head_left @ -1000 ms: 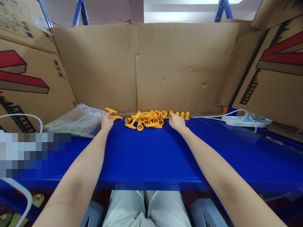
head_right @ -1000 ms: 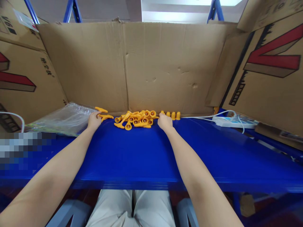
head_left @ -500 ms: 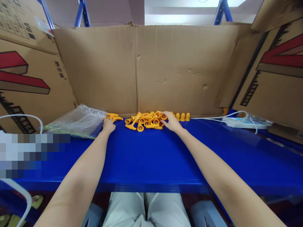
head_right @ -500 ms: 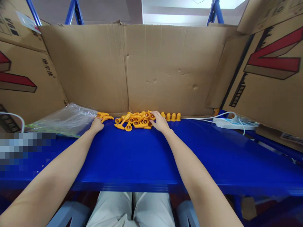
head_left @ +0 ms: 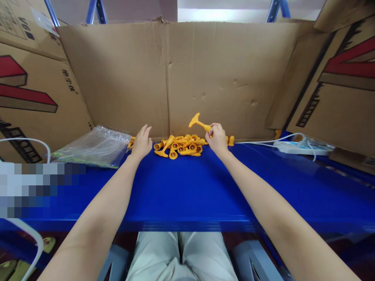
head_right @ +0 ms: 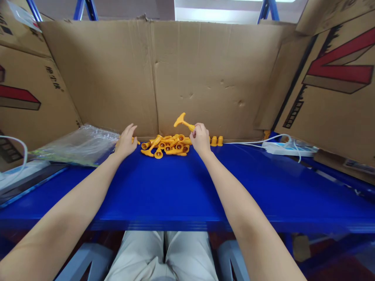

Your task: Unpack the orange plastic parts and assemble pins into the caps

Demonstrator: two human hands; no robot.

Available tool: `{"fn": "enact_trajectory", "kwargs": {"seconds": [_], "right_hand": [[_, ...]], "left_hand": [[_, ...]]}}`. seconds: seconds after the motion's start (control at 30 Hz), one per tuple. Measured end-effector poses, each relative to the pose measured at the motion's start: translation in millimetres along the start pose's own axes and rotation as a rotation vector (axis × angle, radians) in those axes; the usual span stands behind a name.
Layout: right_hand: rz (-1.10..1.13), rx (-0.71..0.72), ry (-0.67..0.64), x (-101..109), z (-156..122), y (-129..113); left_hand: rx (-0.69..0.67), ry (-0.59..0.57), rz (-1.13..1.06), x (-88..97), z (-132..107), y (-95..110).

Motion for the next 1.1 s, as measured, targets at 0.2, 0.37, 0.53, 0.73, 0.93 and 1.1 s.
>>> {"fn": "enact_trajectory", "kwargs": {"seconds": [0.2, 0.37, 0.53, 0.73, 0.93, 1.1], "right_hand": [[0.056, 0.397, -0.069, -12, -10, -65], [0.078, 0.652, -0.109, -15, -25, -103], [0.031, 0.613, -0.153, -15, -25, -106], [-0.051, 0.443, -0.263, -26, -20, -95], [-0.18, 0.503, -0.227, -23, -21, -102], [-0.145, 0.492, -0.228, -24, -21, -100]], "left_hand": [[-0.288, -0.093, 0.052, -2.5, 2, 92], [-0.193, -0.226, 0.183, -20.9, -1, 97], [-0.11, -0.178, 0.208, -14.8, 1, 88], [-0.133, -0.166, 0.177, -11.7, 0, 96], [-0.115, -0.187, 0.212, -12.8, -2, 99], [-0.095, -0.174, 0.211, -9.2, -1, 99]]}}
Point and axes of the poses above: each hand's wrist, its own z-axis towards the middle knuckle, its own x-axis out of the back of the hand, y = z × x, the point moved 10 cm from there along z, towards the middle knuckle
